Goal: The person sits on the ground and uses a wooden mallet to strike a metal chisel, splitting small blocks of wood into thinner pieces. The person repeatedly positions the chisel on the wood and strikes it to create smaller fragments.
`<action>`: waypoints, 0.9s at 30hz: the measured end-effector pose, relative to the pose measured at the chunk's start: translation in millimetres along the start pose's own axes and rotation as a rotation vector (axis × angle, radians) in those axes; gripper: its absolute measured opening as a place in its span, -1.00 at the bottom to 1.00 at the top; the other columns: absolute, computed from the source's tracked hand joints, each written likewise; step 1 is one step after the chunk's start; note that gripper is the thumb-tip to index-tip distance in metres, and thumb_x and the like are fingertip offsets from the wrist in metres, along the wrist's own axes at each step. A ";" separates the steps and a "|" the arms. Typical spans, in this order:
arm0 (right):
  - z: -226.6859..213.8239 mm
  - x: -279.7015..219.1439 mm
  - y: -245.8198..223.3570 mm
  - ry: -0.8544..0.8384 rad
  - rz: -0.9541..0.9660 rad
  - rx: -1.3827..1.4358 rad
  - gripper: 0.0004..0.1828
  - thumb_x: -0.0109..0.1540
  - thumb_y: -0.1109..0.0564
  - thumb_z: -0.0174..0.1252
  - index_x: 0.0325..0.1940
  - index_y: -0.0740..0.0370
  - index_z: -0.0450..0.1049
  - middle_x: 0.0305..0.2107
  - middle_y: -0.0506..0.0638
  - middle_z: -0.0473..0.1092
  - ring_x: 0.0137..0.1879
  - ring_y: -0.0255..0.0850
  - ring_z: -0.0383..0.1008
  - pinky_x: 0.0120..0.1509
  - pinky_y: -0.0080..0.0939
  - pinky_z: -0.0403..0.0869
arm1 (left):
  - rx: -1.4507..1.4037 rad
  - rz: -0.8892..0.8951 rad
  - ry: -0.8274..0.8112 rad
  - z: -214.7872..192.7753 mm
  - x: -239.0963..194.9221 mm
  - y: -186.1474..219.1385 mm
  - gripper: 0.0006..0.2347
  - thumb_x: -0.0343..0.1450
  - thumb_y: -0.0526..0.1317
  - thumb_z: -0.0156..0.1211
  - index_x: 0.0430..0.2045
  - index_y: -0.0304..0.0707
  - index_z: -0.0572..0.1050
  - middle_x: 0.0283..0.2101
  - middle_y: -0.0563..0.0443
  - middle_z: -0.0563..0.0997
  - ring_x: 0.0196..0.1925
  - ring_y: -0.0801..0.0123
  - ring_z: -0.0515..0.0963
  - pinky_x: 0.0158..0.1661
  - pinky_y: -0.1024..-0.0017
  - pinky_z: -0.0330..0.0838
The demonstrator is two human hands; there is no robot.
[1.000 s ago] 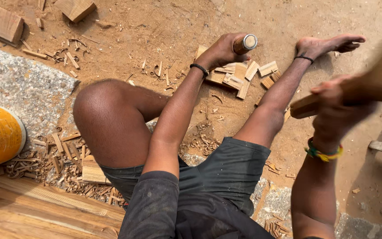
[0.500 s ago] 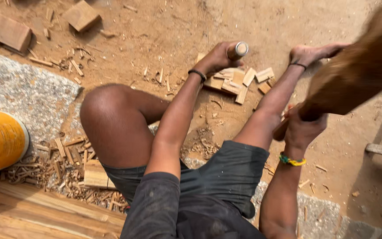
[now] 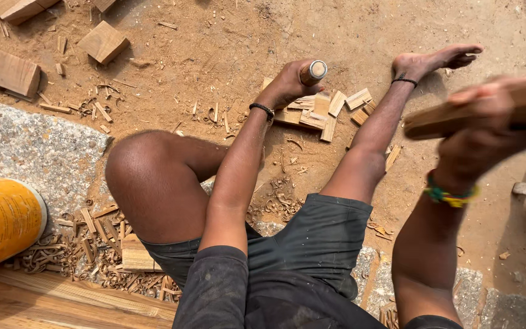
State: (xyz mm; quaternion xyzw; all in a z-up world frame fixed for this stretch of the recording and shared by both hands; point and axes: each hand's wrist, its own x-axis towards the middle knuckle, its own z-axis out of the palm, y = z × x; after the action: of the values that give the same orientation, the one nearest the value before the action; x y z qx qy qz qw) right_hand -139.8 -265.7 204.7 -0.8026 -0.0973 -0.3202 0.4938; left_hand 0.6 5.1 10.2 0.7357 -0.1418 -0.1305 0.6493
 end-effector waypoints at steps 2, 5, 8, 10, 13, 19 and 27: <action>15.4 -8.1 31.6 -0.252 -0.103 -0.373 -0.69 0.30 0.27 0.37 -0.01 0.36 0.37 -0.42 0.16 0.37 -0.32 -0.01 0.47 -0.16 -0.02 0.51 | -0.020 -0.005 0.001 -0.3 1.8 -17.9 -0.73 0.28 -0.22 0.47 -0.20 -0.13 0.56 -0.15 0.06 0.69 -0.07 0.41 0.66 0.03 0.36 0.60; 35.6 -28.0 77.3 -0.769 0.015 -1.051 -0.54 0.19 -0.14 0.50 0.00 0.06 0.47 -0.50 0.17 0.48 -0.38 0.11 0.56 -0.34 0.09 0.50 | -0.048 -0.077 0.002 12.3 -22.3 -55.2 -0.68 0.27 -0.22 0.47 -0.14 -0.16 0.54 -0.11 0.03 0.68 -0.04 0.37 0.65 0.04 0.34 0.57; 39.7 -63.0 100.5 -0.618 0.083 -0.909 -0.27 -0.12 -0.12 0.53 0.09 0.05 0.51 -0.54 0.28 0.48 -0.41 0.23 0.55 -0.33 0.20 0.51 | -0.017 0.041 0.040 9.3 5.5 -70.1 -0.63 0.25 -0.22 0.48 -0.08 -0.19 0.53 -0.08 0.00 0.68 -0.02 0.34 0.64 0.05 0.31 0.54; 20.9 -116.5 114.6 -0.660 0.243 -0.897 -0.36 -0.03 -0.12 0.48 0.06 0.11 0.49 -0.46 0.29 0.50 -0.32 0.21 0.58 -0.22 0.18 0.56 | -0.051 -0.083 -0.001 25.6 -3.0 -89.6 -0.60 0.25 -0.22 0.48 -0.05 -0.21 0.52 -0.06 -0.02 0.67 0.00 0.32 0.63 0.06 0.30 0.52; 28.8 -132.9 143.4 -0.612 0.348 -0.864 -0.43 0.05 -0.13 0.44 0.04 0.16 0.49 -0.31 0.29 0.54 -0.18 0.21 0.60 -0.09 0.17 0.58 | 0.044 -0.027 -0.043 33.8 -9.8 -95.0 -0.55 0.24 -0.22 0.49 0.01 -0.24 0.51 -0.03 -0.05 0.66 0.03 0.28 0.62 0.07 0.27 0.49; -6.0 -184.4 119.2 -0.612 0.682 -0.867 -0.31 -0.01 -0.14 0.45 0.10 0.21 0.49 -0.27 0.34 0.55 -0.12 0.24 0.59 -0.06 0.18 0.54 | -0.122 -0.181 -0.001 26.8 -5.9 -109.7 -0.52 0.23 -0.17 0.54 0.01 -0.25 0.50 -0.02 -0.09 0.68 0.01 0.28 0.68 0.10 0.22 0.57; -31.4 -176.3 129.9 -0.387 0.931 -0.399 -0.66 0.14 0.13 0.42 -0.24 0.47 0.50 -0.47 0.20 0.54 -0.43 -0.11 0.52 -0.34 -0.05 0.47 | -0.209 -0.043 0.120 -1.2 -14.0 -22.3 -0.67 0.22 -0.10 0.55 -0.27 -0.19 0.54 -0.26 0.05 0.67 -0.15 0.35 0.70 -0.06 0.33 0.69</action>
State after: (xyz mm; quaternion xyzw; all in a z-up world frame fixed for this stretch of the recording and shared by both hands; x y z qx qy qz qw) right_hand -228.3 -328.4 12.0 -0.8834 0.2418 0.0738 0.3946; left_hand -11.0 14.1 -11.6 0.6735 -0.0725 -0.1140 0.7267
